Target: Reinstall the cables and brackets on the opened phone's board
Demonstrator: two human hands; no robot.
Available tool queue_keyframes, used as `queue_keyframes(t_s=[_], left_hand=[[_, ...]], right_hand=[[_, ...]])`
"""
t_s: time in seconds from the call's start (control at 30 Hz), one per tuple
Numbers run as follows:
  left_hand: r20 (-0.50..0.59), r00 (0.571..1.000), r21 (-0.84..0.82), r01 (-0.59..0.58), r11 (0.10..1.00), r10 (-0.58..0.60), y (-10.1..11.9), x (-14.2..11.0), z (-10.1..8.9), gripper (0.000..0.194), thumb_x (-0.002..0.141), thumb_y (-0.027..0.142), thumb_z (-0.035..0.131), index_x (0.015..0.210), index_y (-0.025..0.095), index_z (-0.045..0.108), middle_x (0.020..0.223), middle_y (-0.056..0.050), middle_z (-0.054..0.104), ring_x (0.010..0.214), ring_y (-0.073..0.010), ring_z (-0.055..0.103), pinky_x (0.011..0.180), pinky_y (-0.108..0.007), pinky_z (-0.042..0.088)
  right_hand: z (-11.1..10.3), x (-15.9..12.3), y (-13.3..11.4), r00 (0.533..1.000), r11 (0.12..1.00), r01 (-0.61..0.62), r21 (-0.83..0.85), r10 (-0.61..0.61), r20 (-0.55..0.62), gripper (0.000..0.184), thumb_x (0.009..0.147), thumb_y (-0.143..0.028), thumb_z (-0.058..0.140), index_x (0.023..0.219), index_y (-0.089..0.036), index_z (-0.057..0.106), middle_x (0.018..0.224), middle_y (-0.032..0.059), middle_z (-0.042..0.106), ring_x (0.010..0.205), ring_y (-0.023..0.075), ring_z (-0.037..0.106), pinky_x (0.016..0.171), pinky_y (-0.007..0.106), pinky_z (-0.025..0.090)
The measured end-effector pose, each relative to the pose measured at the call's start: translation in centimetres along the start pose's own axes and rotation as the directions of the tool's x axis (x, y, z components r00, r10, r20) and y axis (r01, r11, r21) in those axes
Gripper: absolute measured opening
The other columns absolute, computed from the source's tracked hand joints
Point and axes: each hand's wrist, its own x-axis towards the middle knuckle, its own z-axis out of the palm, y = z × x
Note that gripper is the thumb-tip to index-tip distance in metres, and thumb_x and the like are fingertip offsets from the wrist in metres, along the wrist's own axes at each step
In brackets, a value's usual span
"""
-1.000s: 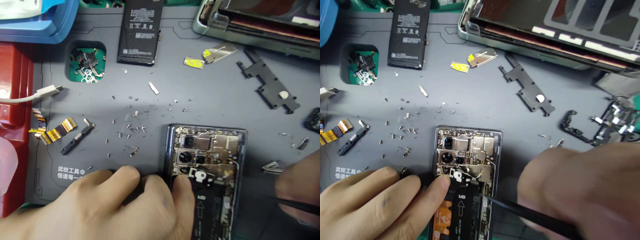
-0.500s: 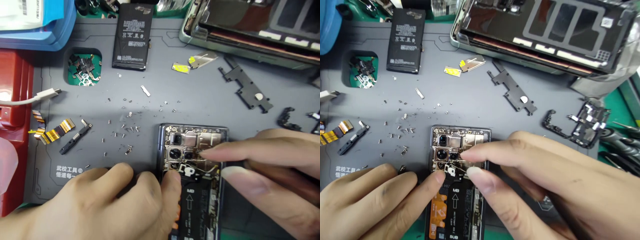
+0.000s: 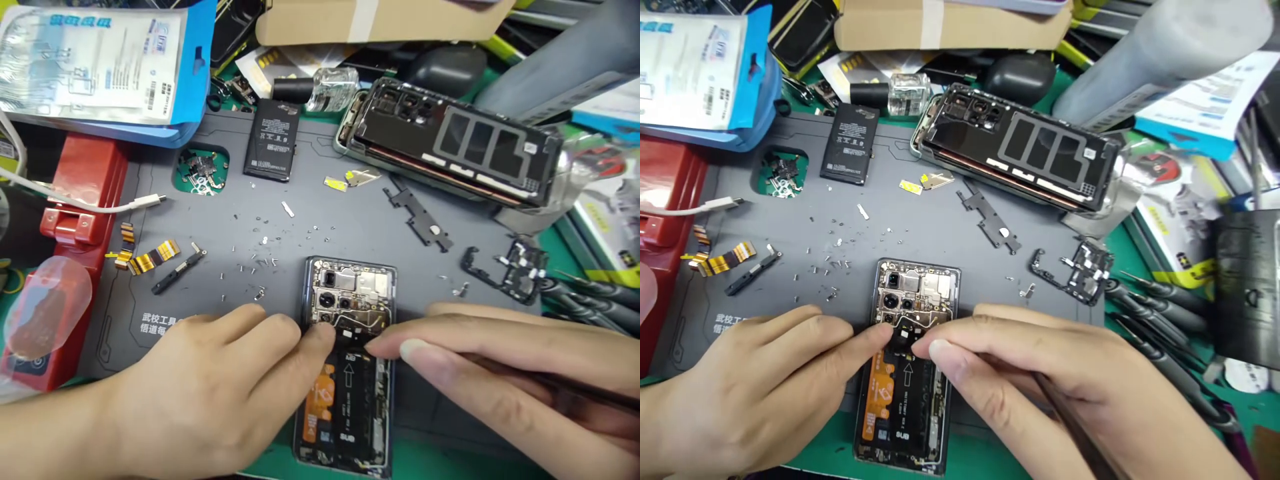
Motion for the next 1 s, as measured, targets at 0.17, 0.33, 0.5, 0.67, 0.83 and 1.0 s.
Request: queue_keyframes(t_s=[0.17, 0.33, 0.5, 0.67, 0.83, 1.0], left_hand=[[0.005, 1.000, -0.031, 0.011, 0.999, -0.011, 0.2, 0.1, 0.2, 0.052, 0.106, 0.007, 0.056, 0.157, -0.001, 0.055, 0.115, -0.011, 0.080, 0.090, -0.0191, 0.076, 0.076, -0.031, 0.069], [0.024, 1.000, -0.027, -0.004, 1.000, 0.005, 0.1, 0.8, 0.1, 0.045, 0.108, 0.006, 0.045, 0.150, 0.003, 0.060, 0.110, -0.007, 0.079, 0.085, -0.0182, 0.075, 0.070, -0.031, 0.066], [0.037, 0.999, -0.042, 0.020, 0.999, -0.018, 0.2, 0.8, 0.0, 0.045, 0.111, 0.006, 0.039, 0.152, 0.007, 0.058, 0.104, -0.003, 0.075, 0.080, -0.0167, 0.070, 0.064, -0.031, 0.063], [0.000, 1.000, -0.019, 0.031, 0.999, -0.031, 0.3, 0.9, -0.2, 0.042, 0.120, 0.015, 0.030, 0.147, 0.008, 0.061, 0.103, -0.003, 0.080, 0.080, -0.0178, 0.075, 0.067, -0.032, 0.065], [0.017, 1.000, -0.048, 0.019, 0.999, -0.018, 0.2, 1.1, -0.5, 0.045, 0.118, 0.012, 0.032, 0.144, 0.012, 0.069, 0.129, -0.007, 0.085, 0.082, -0.0148, 0.079, 0.060, -0.028, 0.064], [-0.027, 0.997, -0.041, -0.067, 0.997, 0.066, 0.0, 0.4, -0.4, 0.048, 0.119, 0.015, 0.034, 0.146, 0.015, 0.073, 0.148, -0.006, 0.079, 0.086, -0.0134, 0.079, 0.075, -0.027, 0.069]], right_hand=[[0.7, 0.2, -0.4, 1.000, 1.000, 0.011, -0.001, -0.011, 0.009, 0.060, 0.091, -0.091, 0.059, 0.110, -0.039, 0.083, 0.068, 0.0058, 0.059, 0.072, 0.0272, 0.067, 0.053, 0.037, 0.052], [1.3, 0.3, -0.8, 1.000, 1.000, 0.005, -0.008, -0.005, 0.022, 0.060, 0.092, -0.090, 0.060, 0.106, -0.037, 0.083, 0.066, 0.0049, 0.057, 0.070, 0.0260, 0.066, 0.052, 0.035, 0.051], [1.6, 0.4, -1.4, 0.999, 1.000, -0.007, -0.008, 0.008, 0.040, 0.060, 0.093, -0.089, 0.061, 0.103, -0.035, 0.084, 0.064, 0.0038, 0.054, 0.067, 0.0244, 0.065, 0.051, 0.033, 0.050], [1.6, 0.3, -2.2, 0.999, 1.000, -0.018, -0.012, 0.019, 0.051, 0.058, 0.096, -0.085, 0.061, 0.102, -0.032, 0.084, 0.060, 0.0018, 0.049, 0.061, 0.0204, 0.060, 0.048, 0.029, 0.047], [1.6, 0.7, -2.9, 0.999, 0.996, 0.028, -0.083, -0.024, 0.040, 0.030, 0.102, -0.066, 0.070, 0.108, -0.038, 0.079, 0.059, -0.0053, 0.041, 0.048, 0.0093, 0.049, 0.043, 0.016, 0.042], [0.8, 0.7, -2.1, 0.992, 0.996, 0.092, -0.020, -0.090, 0.090, 0.024, 0.098, -0.064, 0.075, 0.111, -0.044, 0.074, 0.056, -0.0093, 0.036, 0.042, 0.0078, 0.047, 0.045, 0.011, 0.046]])
